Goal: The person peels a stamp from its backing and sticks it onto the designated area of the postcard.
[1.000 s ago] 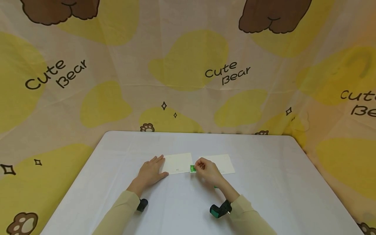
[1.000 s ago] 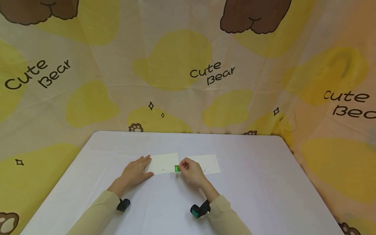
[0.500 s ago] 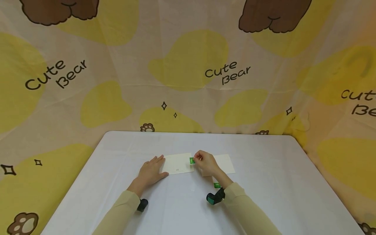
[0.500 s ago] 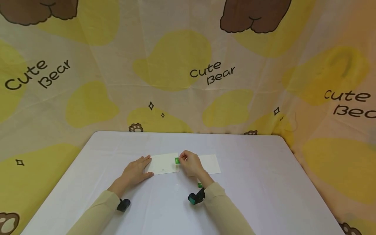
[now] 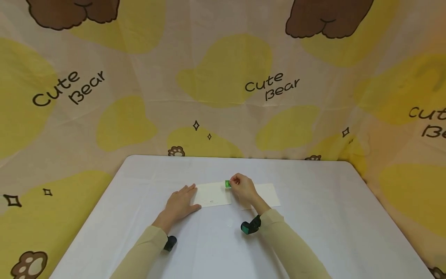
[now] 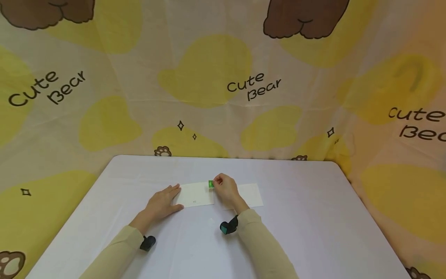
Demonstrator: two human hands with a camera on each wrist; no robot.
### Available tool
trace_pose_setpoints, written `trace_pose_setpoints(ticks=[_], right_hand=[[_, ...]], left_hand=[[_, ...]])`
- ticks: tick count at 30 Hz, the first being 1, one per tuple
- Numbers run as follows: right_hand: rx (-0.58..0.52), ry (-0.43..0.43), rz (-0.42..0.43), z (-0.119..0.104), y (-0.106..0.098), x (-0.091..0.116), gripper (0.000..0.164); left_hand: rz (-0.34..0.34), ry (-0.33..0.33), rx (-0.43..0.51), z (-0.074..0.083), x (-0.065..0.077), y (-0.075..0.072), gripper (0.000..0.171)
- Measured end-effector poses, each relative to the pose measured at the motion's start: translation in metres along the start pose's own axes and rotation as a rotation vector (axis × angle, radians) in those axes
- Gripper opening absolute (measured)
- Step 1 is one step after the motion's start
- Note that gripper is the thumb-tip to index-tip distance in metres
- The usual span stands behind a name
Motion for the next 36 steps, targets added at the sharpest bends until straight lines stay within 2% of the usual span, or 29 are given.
trace_pose_setpoints(ticks=[7,16,28,36], right_hand=[[-0.028,0.043,0.003,0.005,0.004,-0.007,0.007],[0.061,-0.02,-0.052,-0.006,0.013,-0.016,0.007],[0.131,0.011,-0.081,-0.001,0.019,-0.019,0.007],[0.119,0.021,-0.089,0.004,0.023,-0.016,0.008]], left_hand=[[-0.002,-0.005,-0.009,0.0,0.001,0.0,0.072],[-0.009,-0.02,0.003,-0.002,0.0,0.0,0.073],[-0.015,-0.029,0.014,0.0,-0.001,0.0,0.073],[-0.005,-0.032,0.018,0.0,0.002,-0.002,0.072]])
Point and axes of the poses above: each hand's wrist, its own x-axis away from the middle knuckle, its own y-axis out of the palm, z = x × y, the point moved 9 cm from there along -x, towards the middle knuckle, and after that the axes turned 4 degrees about z, right-handed, at the moved point
